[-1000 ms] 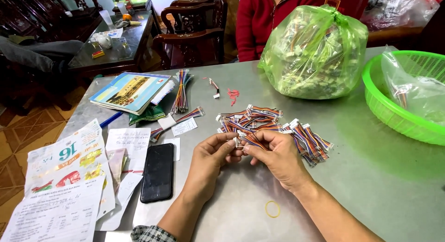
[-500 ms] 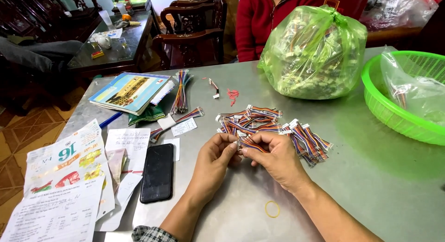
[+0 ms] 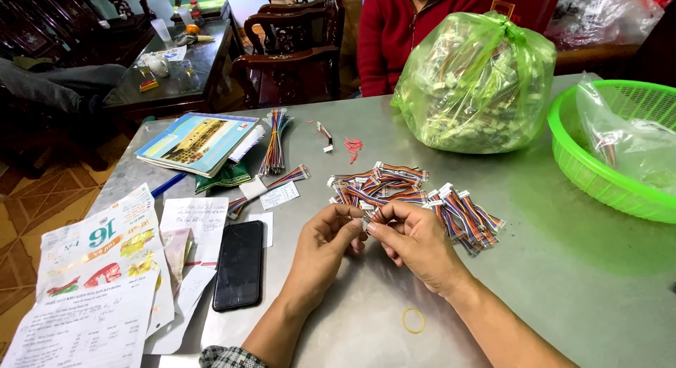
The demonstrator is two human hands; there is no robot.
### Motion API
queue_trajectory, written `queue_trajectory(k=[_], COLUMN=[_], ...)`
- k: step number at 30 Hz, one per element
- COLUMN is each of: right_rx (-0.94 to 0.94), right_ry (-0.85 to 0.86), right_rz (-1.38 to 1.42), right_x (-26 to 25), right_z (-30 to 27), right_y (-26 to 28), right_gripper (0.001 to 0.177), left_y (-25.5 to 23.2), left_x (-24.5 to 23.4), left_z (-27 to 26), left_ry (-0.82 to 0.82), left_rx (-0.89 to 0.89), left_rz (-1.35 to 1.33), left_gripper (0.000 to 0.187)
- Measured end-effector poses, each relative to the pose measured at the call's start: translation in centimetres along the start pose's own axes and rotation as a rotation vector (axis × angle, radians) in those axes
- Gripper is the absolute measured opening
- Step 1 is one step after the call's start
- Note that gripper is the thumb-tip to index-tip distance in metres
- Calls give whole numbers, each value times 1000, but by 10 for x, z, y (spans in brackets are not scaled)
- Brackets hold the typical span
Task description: Sorting and organizing small ribbon cables on a table, possibly as part of an assembly process.
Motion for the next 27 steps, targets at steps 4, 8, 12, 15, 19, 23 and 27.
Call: queue_trajectory(k=[4,8,12,15,19,23,27], right_rx=[-16,-49,-64,-25,10,11,31], right_ry=[20,-13,-9,-15,-27,-31,-37], right_rz=[33,164,276,290,281,284,255], right_x=[0,-2,-3,-5,-6,-7,-7], right_z=[0,2,4,4,5,5,6], right_y=[-1,-5,-7,-6,-8,-9,-11], right_gripper=[14,13,10,14,7,9,10], left_y=[-9,-3,-1,7,1,0,3], left_x=[3,2,2,-1,0,1,0], left_z=[-4,-2,-1,2,0,0,0], left_ry=[30,38,63,93,67,45,51], left_rx=[34,26,35,74,-4,-31,-16], left_rz=[49,29,2,-111,-98,-97,-129], left_gripper=[12,11,12,18,24,25,25])
Point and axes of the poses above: each hand's wrist, its own z-axis towards the middle knuckle, its own x-axis out of the palm, y = z × x, the point moved 3 cm from there along z, towards the middle knuckle, and after that the axes turned 10 degrees about y, right-handed, at the moved point
